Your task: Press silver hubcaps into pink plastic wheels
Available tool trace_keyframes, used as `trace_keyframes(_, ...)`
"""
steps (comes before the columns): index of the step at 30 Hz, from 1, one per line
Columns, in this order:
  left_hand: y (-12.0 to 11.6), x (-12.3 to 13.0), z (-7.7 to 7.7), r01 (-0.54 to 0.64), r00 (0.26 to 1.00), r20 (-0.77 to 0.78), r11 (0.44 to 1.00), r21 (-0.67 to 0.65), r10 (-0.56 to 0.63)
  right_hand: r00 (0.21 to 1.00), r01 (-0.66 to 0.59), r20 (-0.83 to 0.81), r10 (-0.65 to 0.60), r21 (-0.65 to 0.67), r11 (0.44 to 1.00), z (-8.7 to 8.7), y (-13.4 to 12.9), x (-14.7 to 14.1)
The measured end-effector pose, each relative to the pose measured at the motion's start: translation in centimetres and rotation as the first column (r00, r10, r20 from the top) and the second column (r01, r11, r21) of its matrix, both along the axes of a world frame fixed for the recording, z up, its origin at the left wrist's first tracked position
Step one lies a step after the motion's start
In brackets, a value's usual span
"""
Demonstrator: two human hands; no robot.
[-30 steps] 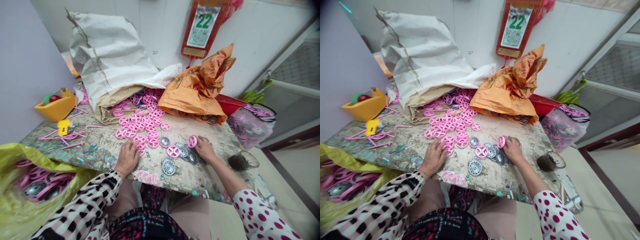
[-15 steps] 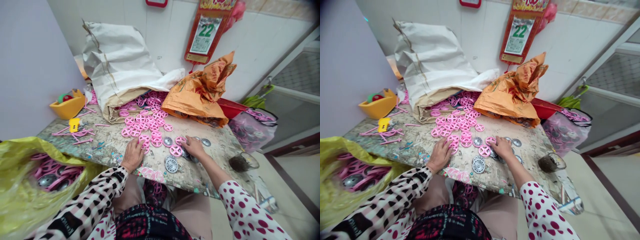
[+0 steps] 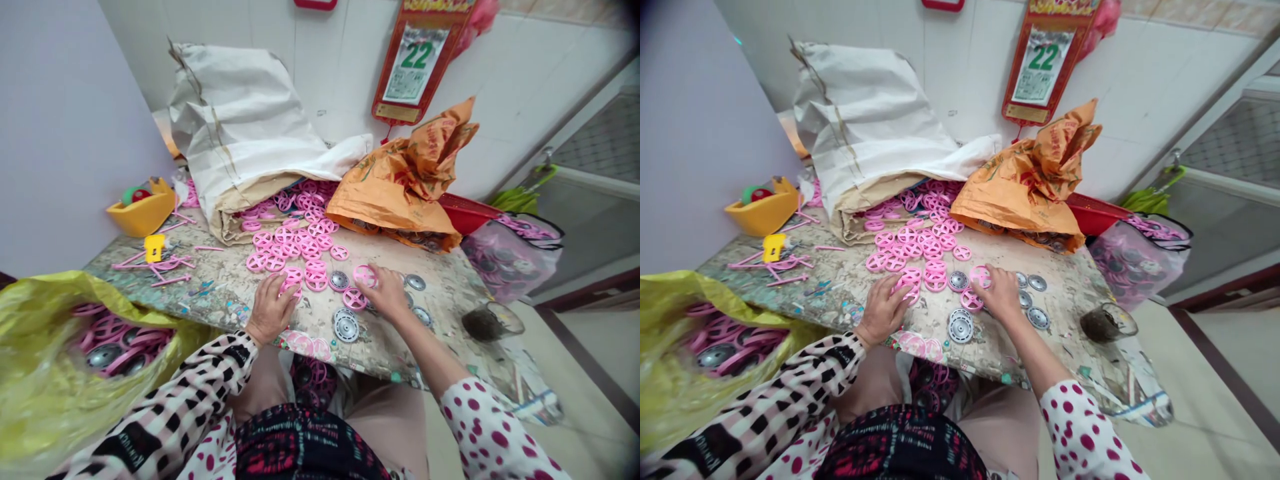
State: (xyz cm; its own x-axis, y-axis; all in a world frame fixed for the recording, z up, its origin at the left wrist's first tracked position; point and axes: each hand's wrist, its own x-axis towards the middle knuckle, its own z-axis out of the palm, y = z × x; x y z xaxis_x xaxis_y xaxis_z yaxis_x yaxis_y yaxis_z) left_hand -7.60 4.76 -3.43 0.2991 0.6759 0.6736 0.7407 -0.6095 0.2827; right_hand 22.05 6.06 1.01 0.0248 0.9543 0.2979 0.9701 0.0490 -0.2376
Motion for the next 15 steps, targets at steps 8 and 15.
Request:
trace_keyframes(8, -5.0, 5.6, 3.0, 0.672, 0.585, 0.712, 0.259, -0.693, 0.388, 0.907, -0.388, -0.126, 0.401, 0.114, 0.914, -0.9, -9.9, -6.9)
trace_keyframes(15, -5.4, 4.6, 3.1, 0.754, 0.384, 0.627, 0.161, -0.636, 0.678, 0.961, -0.264, -0.072, 0.267, 0.046, 0.963, -3.8, -10.5, -5.1)
